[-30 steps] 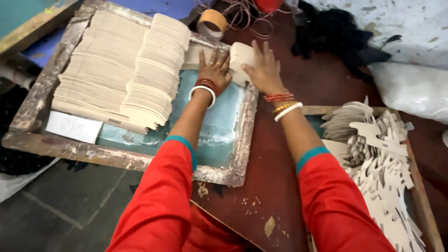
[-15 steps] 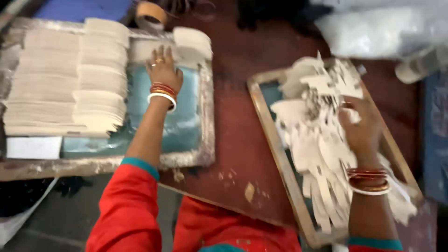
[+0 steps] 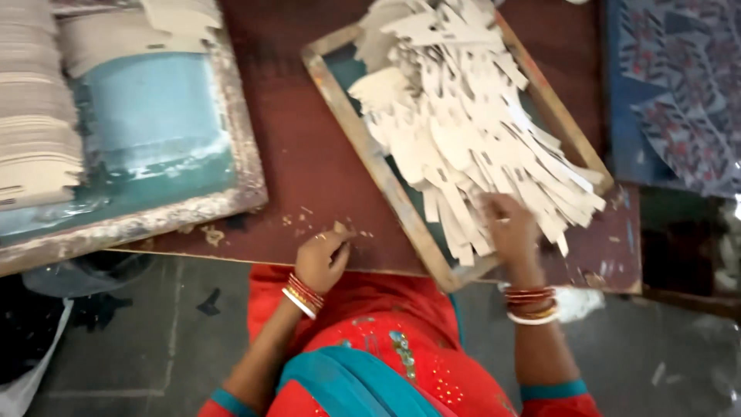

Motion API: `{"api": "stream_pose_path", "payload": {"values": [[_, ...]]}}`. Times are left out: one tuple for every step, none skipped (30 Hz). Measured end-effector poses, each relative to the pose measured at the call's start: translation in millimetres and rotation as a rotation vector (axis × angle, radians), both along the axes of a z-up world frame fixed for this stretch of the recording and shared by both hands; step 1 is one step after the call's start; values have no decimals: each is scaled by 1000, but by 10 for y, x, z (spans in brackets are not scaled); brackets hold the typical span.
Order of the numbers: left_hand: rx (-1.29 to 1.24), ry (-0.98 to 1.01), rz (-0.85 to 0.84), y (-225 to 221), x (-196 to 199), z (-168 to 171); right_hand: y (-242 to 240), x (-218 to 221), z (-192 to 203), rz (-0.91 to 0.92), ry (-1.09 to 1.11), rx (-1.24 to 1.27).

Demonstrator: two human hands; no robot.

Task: Sorting and stacking white fabric or paper cutouts on a production workbench.

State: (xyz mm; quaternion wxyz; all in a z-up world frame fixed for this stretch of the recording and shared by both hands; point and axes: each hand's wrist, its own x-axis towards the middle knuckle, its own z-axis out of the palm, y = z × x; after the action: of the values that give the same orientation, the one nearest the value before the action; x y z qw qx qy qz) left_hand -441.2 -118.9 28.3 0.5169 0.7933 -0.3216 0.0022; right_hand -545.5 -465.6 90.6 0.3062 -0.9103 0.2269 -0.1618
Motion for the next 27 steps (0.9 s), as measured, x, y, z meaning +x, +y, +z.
{"api": "stream_pose_path", "payload": {"values": [[158,-59,20,-7,-3,13,142,-50,-103,76,37,44],[161,-52,3,-12,-14,10,254,-51,4,59,45,47],[177,-49,36,-29,-13,2,354,-35,110,157,34,12],[193,-46,69,-45,-10,-3,454,-13,217,255,23,-24],[192,-45,56,-44,-27,12,275,22,141,243,25,-23],[153,-66,40,-39,-40,32,99,54,71,100,-32,-52],[114,-92,28,-29,-16,59,-77,128,-2,-40,-96,-80],[114,-97,19,-51,-13,105,-165,224,34,-49,-100,-80],[152,-1,41,-64,-27,145,-248,305,61,-58,-109,-155],[191,96,64,-74,-38,181,-330,388,83,-66,-117,-230],[192,98,59,-96,-41,194,-338,446,102,-71,-114,-230],[224,100,76,-113,-40,204,-343,508,117,-44,-135,-295],[259,105,95,-114,-49,213,-334,570,122,-14,-154,-358],[262,109,92,-110,-53,149,-364,590,118,-15,-148,-354],[174,81,107,-112,-52,84,-399,621,119,-16,-137,-295],[85,52,122,-110,-50,21,-432,655,120,-16,-125,-236],[85,56,123,-111,-52,16,-374,632,200,-14,-121,-236],[101,94,125,-109,-52,13,-314,611,281,4,-98,-66],[115,128,130,-115,-32,13,-260,613,371,24,-78,102],[113,129,132,-156,-36,82,-153,627,440,27,-78,100],[135,165,149,-179,-44,151,-31,632,498,56,-75,197],[156,201,166,-202,-52,221,90,637,557,85,-72,293],[158,200,166,-212,-53,224,169,661,432,84,-72,295],[174,189,161,-223,-54,228,247,684,309,47,-29,251],[191,179,152,-236,-55,230,324,698,184,6,14,207],[192,178,149,-225,-45,170,374,660,65,3,13,208],[139,184,123,-228,-29,110,410,638,-44,-22,-11,54]]}}
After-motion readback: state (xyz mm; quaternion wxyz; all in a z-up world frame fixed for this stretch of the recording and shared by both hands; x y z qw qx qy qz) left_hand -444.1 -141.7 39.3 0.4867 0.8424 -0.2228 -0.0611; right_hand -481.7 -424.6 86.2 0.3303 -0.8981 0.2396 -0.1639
